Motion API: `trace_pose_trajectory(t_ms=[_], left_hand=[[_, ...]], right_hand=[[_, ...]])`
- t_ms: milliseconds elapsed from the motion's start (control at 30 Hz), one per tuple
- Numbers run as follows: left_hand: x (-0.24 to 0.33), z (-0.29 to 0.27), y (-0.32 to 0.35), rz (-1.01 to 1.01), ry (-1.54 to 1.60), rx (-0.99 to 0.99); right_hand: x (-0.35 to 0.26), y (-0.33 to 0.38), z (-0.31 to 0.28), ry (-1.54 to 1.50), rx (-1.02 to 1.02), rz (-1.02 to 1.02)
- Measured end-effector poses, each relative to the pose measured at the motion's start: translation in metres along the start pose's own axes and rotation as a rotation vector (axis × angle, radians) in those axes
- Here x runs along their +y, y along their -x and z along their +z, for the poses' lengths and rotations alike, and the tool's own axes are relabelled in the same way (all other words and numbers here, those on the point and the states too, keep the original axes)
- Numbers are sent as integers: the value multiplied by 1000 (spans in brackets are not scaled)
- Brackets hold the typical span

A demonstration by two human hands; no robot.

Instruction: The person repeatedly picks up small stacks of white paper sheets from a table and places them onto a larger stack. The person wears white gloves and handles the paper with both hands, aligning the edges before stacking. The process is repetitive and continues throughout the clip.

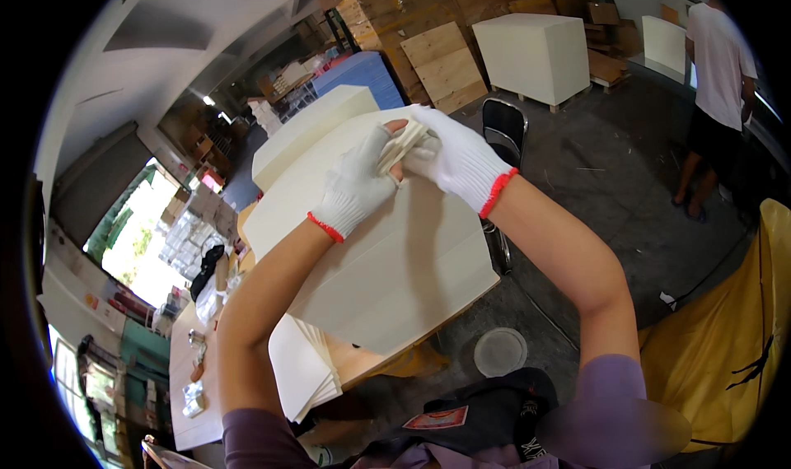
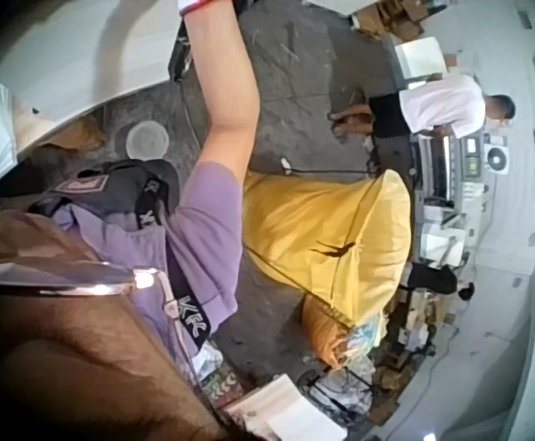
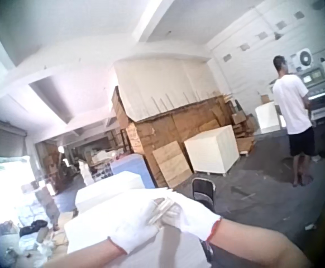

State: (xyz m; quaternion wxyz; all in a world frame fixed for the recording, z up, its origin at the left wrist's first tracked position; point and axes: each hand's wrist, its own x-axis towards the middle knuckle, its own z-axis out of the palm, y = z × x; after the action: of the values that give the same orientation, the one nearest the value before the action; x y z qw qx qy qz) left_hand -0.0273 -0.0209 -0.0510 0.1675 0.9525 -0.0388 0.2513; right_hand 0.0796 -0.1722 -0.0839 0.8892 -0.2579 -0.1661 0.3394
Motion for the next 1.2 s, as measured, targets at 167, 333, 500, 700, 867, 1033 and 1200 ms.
trace_pose_trajectory(t_ms=[167, 333, 500, 700, 867, 1033, 1200], left_hand=[[-1, -13, 49, 461, -110, 266], [-13, -33, 143, 464, -291, 107], [-32, -17, 168, 96, -365, 131], [-43, -20, 182, 25, -109, 105], [-78, -10, 252, -604, 1678, 343], [-63, -69, 255, -770, 2161, 198], [-16, -103, 236, -1043, 1356, 298]], right_hand=[[38, -27, -2, 69, -183, 154], [69, -25, 34, 142, -90, 243], [68, -20, 37, 256, -56, 247], [46, 19, 32, 362, -112, 143], [0, 87, 17, 548, 85, 137], [-35, 129, -10, 653, 72, 162], [-40, 123, -21, 723, 31, 81]])
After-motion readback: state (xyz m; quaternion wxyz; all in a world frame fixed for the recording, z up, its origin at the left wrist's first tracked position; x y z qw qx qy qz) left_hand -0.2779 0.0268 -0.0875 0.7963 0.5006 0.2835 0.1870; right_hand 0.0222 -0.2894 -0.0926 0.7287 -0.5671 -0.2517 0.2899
